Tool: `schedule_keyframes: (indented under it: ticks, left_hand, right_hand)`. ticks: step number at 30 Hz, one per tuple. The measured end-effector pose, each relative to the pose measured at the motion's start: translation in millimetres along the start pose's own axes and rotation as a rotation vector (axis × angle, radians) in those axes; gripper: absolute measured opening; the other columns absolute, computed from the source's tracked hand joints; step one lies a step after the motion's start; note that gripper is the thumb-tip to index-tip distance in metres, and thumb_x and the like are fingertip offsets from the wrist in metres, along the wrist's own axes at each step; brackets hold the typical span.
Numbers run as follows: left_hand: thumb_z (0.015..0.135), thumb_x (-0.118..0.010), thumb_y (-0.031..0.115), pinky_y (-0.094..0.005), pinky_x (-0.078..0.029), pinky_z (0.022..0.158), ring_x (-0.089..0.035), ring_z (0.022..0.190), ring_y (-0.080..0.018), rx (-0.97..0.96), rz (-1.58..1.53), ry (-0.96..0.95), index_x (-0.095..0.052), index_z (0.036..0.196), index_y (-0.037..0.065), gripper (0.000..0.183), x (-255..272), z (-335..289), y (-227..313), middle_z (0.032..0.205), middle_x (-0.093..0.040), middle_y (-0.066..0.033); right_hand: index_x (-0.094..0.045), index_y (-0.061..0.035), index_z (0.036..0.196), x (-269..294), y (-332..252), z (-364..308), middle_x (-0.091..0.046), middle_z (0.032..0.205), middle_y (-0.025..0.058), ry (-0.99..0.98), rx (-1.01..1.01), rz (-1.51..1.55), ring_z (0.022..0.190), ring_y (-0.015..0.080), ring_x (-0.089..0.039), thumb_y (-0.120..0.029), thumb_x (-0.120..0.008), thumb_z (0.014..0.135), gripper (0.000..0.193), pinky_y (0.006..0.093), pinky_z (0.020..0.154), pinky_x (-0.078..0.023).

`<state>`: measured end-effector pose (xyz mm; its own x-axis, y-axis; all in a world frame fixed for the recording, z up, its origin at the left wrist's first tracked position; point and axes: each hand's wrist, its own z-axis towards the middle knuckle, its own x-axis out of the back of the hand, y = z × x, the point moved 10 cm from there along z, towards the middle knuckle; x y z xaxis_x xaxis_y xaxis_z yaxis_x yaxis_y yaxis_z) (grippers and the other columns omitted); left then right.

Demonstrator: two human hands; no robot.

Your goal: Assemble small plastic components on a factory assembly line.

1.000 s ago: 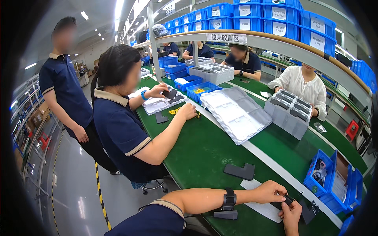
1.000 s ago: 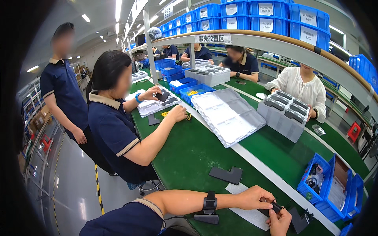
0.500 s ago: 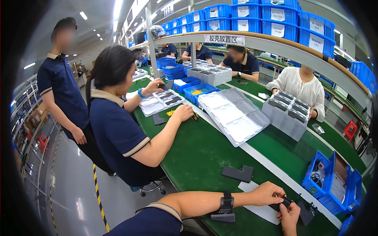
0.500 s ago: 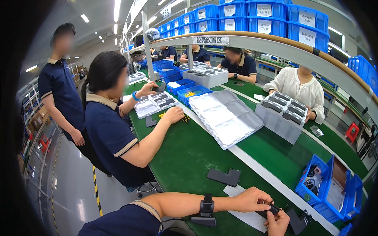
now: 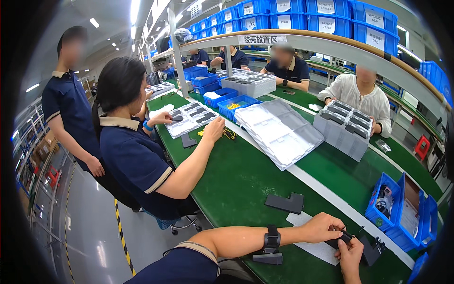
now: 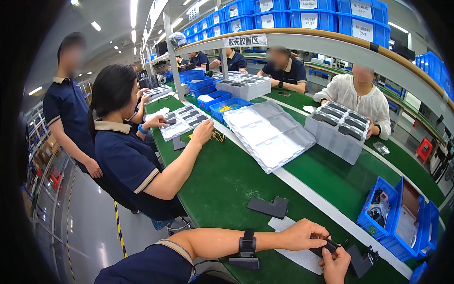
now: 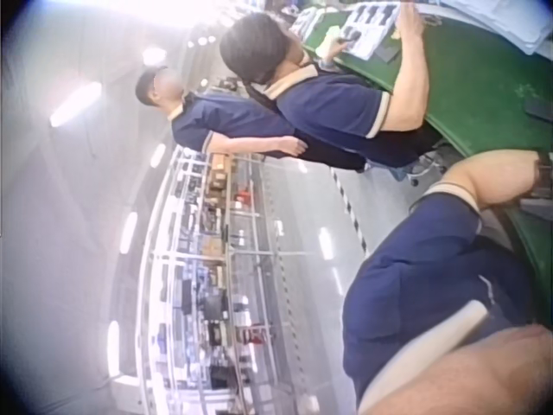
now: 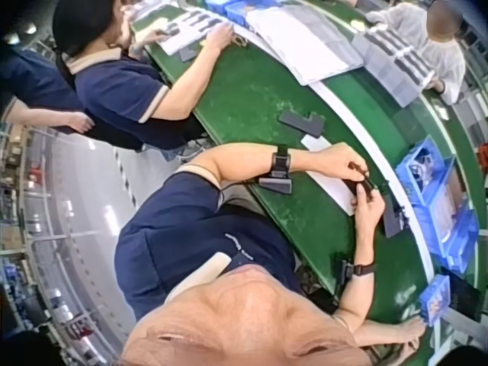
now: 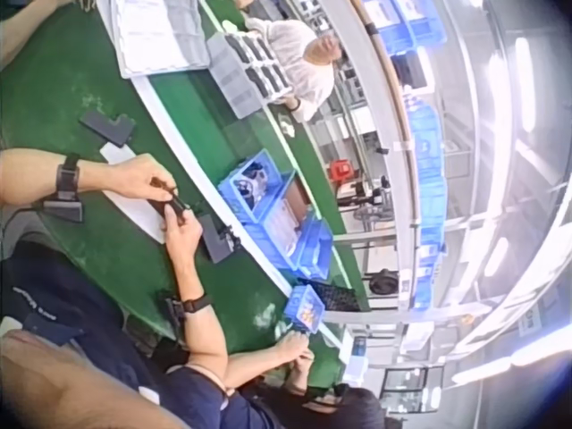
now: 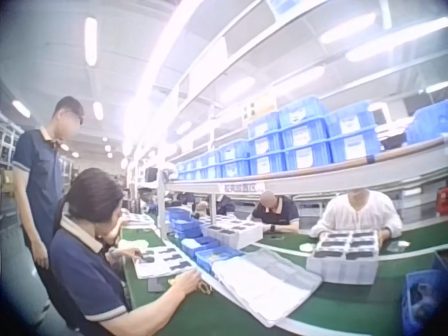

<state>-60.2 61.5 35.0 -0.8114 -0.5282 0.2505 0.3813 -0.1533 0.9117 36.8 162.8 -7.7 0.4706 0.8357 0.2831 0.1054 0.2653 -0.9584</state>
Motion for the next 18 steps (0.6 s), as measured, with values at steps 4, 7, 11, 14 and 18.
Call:
schedule_keyframes:
  ticks: [4,7,11,14,18]
  left_hand:
    - [0.076,-0.066,0.017,-0.0283,-0.048,0.061,-0.06,0.064,-0.0162,0.003,-0.024,-0.001,-0.067,0.091,0.001,0.022,-1.0,-0.9,1.7,0.073,-0.066,-0.0086]
    - [0.076,-0.066,0.017,-0.0285,-0.048,0.061,-0.06,0.063,-0.0162,0.001,-0.011,-0.01,-0.067,0.09,0.001,0.021,-1.1,-0.7,4.5,0.073,-0.066,-0.0082]
    - [0.078,-0.066,0.018,-0.0278,-0.048,0.061,-0.06,0.064,-0.0152,-0.011,0.021,-0.02,-0.067,0.091,0.001,0.022,-0.4,0.3,4.2,0.074,-0.066,-0.0077]
    - [0.08,-0.066,0.019,-0.0272,-0.048,0.062,-0.06,0.064,-0.0148,-0.023,0.034,-0.016,-0.066,0.093,0.001,0.022,0.8,-0.9,2.3,0.075,-0.066,-0.008]
    - [0.08,-0.066,0.019,-0.0276,-0.049,0.064,-0.061,0.065,-0.0157,-0.01,0.021,-0.034,-0.066,0.093,0.0,0.023,0.4,1.3,0.7,0.076,-0.066,-0.0093]
  right_hand:
    - [-0.058,0.0014,0.089,0.4,-2.4,-1.9,-0.057,0.062,0.0016,0.004,-0.004,-0.008,0.043,0.0067,-0.051,-0.004,-0.059,0.085,0.007,0.0186,0.037,-0.035]
    - [-0.058,0.0008,0.089,1.6,-0.3,-2.0,-0.057,0.062,0.0012,0.003,0.009,-0.001,0.043,0.0065,-0.051,-0.004,-0.06,0.085,0.007,0.0185,0.037,-0.035]
    - [-0.057,0.0001,0.088,0.2,-1.6,-0.6,-0.056,0.061,0.0007,-0.004,0.018,0.007,0.042,0.0062,-0.051,-0.005,-0.061,0.085,0.007,0.0185,0.037,-0.034]
    - [-0.057,0.0,0.088,-3.1,-3.7,0.9,-0.056,0.061,0.0005,-0.019,0.027,0.013,0.042,0.0062,-0.051,-0.005,-0.061,0.084,0.007,0.0186,0.037,-0.034]
    - [-0.057,0.0001,0.088,-2.4,-2.7,2.3,-0.055,0.06,0.0004,-0.013,0.027,0.03,0.042,0.0063,-0.05,-0.004,-0.061,0.084,0.006,0.0186,0.037,-0.034]
